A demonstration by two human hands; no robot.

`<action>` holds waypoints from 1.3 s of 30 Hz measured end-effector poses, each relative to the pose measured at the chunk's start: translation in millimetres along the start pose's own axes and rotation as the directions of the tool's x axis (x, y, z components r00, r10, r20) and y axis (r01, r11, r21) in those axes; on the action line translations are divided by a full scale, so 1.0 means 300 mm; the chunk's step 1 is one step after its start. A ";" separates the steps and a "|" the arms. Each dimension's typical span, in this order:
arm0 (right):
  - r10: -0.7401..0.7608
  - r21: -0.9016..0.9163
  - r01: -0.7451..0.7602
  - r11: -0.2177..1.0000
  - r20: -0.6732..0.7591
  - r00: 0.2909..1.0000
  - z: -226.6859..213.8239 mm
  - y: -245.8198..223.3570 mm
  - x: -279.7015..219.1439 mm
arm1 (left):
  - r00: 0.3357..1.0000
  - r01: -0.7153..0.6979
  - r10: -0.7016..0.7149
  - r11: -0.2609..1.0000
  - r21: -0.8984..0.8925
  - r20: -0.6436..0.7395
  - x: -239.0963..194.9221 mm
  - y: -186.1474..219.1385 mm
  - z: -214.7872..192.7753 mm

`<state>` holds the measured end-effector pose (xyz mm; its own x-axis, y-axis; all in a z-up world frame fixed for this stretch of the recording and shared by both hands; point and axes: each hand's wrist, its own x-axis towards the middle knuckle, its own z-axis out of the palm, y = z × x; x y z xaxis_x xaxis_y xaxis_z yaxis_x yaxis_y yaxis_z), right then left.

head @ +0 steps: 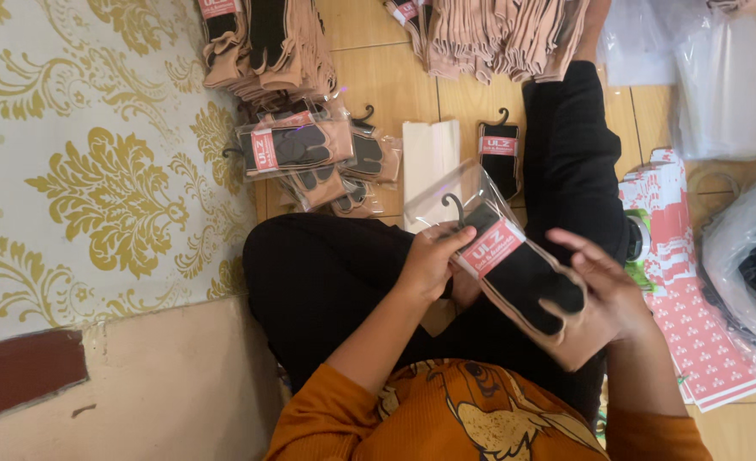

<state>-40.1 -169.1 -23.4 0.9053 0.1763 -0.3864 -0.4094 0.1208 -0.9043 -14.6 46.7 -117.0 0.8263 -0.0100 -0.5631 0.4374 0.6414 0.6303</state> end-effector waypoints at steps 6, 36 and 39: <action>-0.204 -0.147 0.185 0.972 -0.122 0.971 0.203 -0.109 -0.024 | 0.999 0.003 -0.003 1.000 0.010 -0.037 -0.037 -0.045 0.122; -0.439 -0.677 0.275 0.683 -0.080 0.895 -0.188 -0.219 -0.280 | 0.928 0.340 -0.345 0.938 0.061 0.139 -0.043 -0.238 0.173; -0.531 -0.855 0.375 0.359 0.143 0.835 -0.214 0.052 -0.031 | 0.916 0.215 -0.316 0.905 0.367 0.245 0.002 -0.311 0.158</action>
<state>-47.5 -231.7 -45.7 0.9573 0.2228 0.1840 0.2889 -0.7258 -0.6243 -38.2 -49.6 -150.7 0.7058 -0.4001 -0.5846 0.7034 0.2971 0.6457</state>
